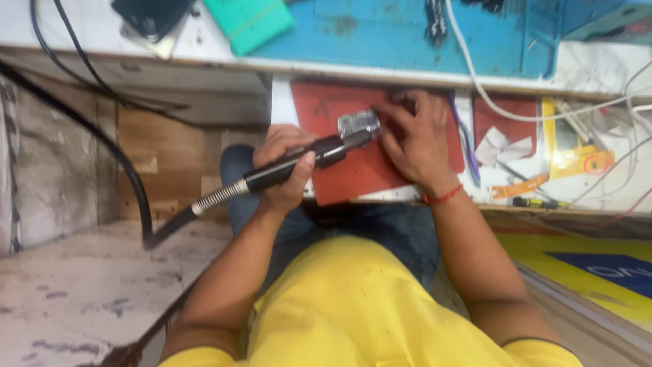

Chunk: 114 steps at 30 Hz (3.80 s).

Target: The person uses a hot air gun to heat a small circuit board placed on a red mat. They then use a metal tool to scrape and clean the surface of the board, repeating the heating and scraping process.

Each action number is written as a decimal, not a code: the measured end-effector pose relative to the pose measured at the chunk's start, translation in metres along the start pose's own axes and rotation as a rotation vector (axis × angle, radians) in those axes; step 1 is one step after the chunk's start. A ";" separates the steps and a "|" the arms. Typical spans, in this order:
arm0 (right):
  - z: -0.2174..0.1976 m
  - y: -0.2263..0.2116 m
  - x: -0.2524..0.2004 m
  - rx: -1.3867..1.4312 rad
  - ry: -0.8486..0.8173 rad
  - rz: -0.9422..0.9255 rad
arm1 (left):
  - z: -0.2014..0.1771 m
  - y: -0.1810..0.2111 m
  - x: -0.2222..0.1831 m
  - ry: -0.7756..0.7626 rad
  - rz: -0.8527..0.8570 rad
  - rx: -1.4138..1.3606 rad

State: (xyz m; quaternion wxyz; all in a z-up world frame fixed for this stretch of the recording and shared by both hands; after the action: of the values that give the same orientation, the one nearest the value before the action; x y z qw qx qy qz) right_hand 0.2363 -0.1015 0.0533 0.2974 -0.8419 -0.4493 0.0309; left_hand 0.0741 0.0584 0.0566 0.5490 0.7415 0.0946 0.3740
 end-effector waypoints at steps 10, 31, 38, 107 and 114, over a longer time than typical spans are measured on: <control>0.002 0.002 0.004 0.008 0.002 -0.010 | -0.008 -0.013 -0.004 0.079 -0.090 -0.031; -0.001 0.002 0.005 0.015 0.005 0.002 | -0.006 -0.029 -0.009 0.063 -0.161 -0.096; -0.001 0.001 0.004 0.017 0.007 -0.008 | -0.007 -0.026 -0.008 0.084 -0.133 -0.092; 0.012 -0.003 0.008 -0.172 -0.094 -0.079 | -0.002 -0.011 -0.002 0.025 -0.082 0.035; 0.009 -0.003 0.014 -0.125 -0.232 -0.221 | -0.003 -0.007 -0.008 0.042 -0.065 -0.030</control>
State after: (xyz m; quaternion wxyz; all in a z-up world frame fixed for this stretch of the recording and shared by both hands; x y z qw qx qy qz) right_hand 0.2394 -0.0851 0.0507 0.1922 -0.7950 -0.5714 0.0671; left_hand 0.0683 0.0591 0.0468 0.5699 0.7216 0.1242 0.3729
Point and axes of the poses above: each hand's wrist, its own x-axis towards the middle knuckle, its own z-axis out of the palm, y = z × x, the point moved 10 cm from there along x, towards the middle knuckle, and after that the axes turned 4 degrees about x, right-handed, at the moved point
